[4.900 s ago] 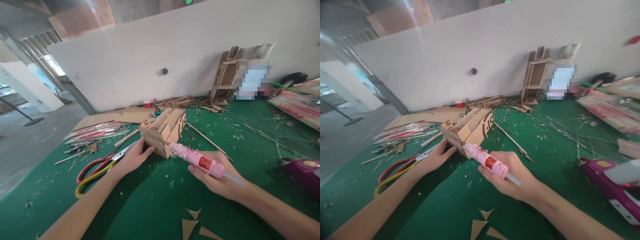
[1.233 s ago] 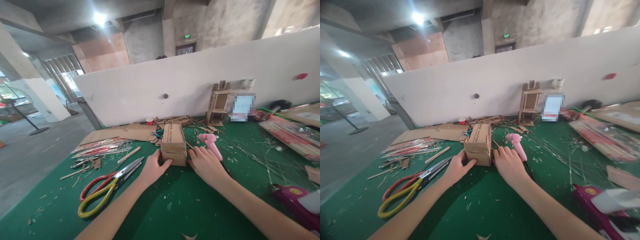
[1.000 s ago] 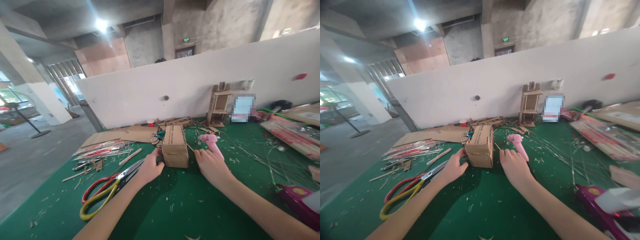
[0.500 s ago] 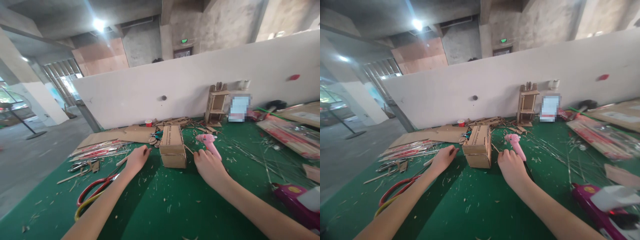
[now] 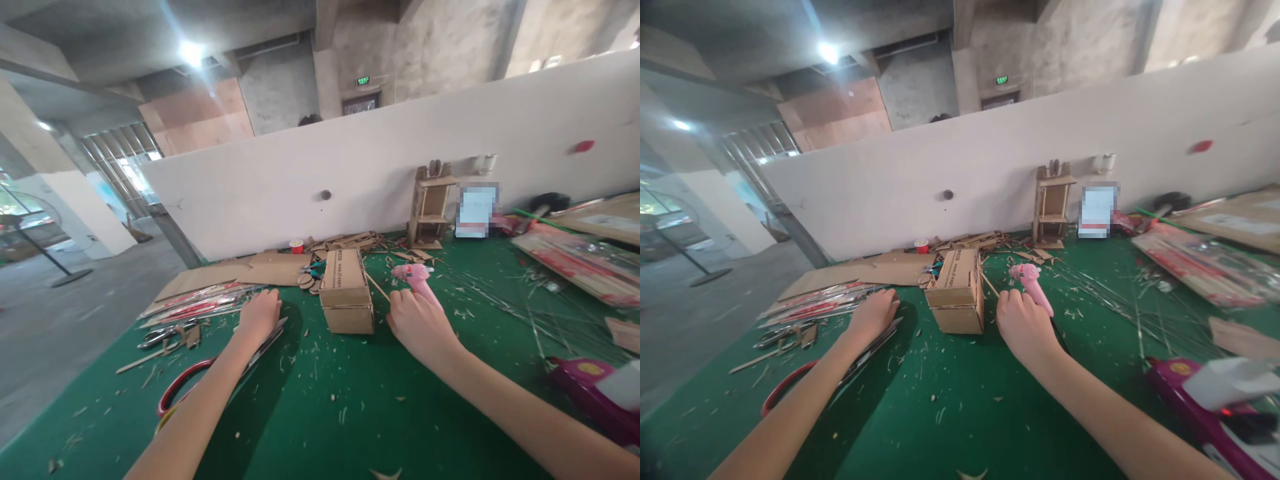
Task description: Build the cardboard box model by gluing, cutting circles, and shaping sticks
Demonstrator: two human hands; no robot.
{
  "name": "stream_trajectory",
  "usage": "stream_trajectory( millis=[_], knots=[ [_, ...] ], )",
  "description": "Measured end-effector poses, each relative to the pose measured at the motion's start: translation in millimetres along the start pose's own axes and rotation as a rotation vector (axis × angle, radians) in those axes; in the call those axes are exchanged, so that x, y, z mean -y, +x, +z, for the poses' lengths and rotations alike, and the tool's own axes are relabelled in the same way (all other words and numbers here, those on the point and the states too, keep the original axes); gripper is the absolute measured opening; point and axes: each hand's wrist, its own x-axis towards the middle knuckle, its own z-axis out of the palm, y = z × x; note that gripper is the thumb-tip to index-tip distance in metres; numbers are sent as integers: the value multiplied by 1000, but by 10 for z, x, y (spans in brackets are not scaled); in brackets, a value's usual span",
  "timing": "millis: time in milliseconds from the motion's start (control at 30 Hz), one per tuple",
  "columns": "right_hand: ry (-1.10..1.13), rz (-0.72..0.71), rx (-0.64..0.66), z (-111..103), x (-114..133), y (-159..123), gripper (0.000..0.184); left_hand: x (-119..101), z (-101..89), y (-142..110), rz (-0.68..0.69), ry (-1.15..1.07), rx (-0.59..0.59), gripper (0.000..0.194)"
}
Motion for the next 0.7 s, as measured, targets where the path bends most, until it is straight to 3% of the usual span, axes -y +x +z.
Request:
stream_trajectory(
  millis=[200, 333, 500, 700],
  knots=[
    [1, 9, 61, -38, -34, 25, 14, -27, 44, -3, -13, -138, -19, 11],
    [-11, 17, 91, -13, -42, 19, 14, -6, 58, 15, -76, -328, -61, 22],
    [-45, -27, 106, 4, 15, -34, 13, 0, 29, 229, -180, -704, -52, 24],
    [-42, -84, 106, -21, 37, -68, 13, -66, 53, 448, -486, -1328, -80, 32]
  ],
)
